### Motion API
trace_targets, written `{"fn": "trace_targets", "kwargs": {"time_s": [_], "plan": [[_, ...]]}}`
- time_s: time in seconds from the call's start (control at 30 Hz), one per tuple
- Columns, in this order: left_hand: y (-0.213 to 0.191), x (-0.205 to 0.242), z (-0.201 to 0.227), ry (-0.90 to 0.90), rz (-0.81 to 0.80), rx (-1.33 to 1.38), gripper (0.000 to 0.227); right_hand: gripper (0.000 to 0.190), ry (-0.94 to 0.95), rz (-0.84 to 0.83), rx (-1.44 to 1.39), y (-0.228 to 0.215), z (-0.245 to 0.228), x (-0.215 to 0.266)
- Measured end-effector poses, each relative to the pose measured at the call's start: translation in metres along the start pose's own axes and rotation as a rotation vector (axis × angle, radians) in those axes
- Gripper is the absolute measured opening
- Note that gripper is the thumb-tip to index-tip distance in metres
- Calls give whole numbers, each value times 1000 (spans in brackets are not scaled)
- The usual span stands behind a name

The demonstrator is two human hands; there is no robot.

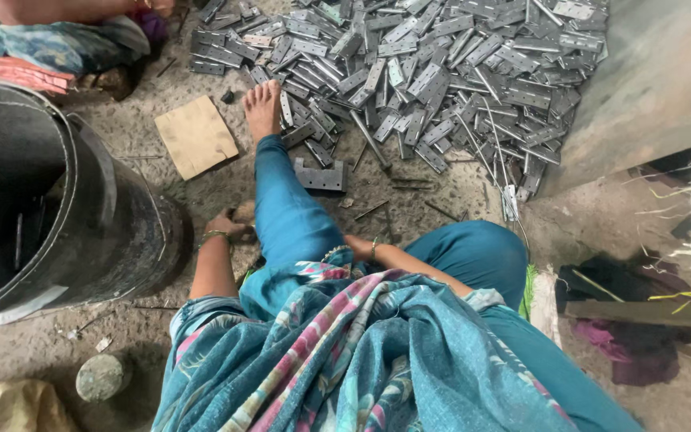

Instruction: The person sits on the floor and assembles metal hinges by inserting pins into hinge plates. They pick up hinge plates and pins from a large pile, align them, and push the pins through to form complete hinges.

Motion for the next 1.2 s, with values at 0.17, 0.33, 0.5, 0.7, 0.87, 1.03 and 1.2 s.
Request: {"fn": "trace_targets", "kwargs": {"time_s": [0.17,0.33,0.5,0.7,0.87,1.03,1.2], "plan": [[54,12,21,32,-103,-133,88,37,-32,15,84,20,24,-23],[53,8,60,57,-108,-271,79,38,-39,172,142,1,19,-6],[47,-1,77,79,-99,-332,70,43,-181,316,318,-28,7,11],[65,10,-13,46,-155,-297,62,55,-87,217,403,-22,33,25],[14,37,-65,232,116,192,54,47,-118,277,416,-39,24,33],[-68,76,-110,328,374,292,53,49,-143,244,386,-49,13,43],[-133,116,-75,299,574,517,46,45,-161,140,593,-56,-4,48]]}}
Point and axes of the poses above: each hand's wrist, its own x-axis away from the middle knuckle, its own y-axis out of the palm, z = x × y, the point moved 8 cm from there along -x, towards the middle knuckle, and after that the axes turned 12 degrees about -y, right-handed, at the moved point
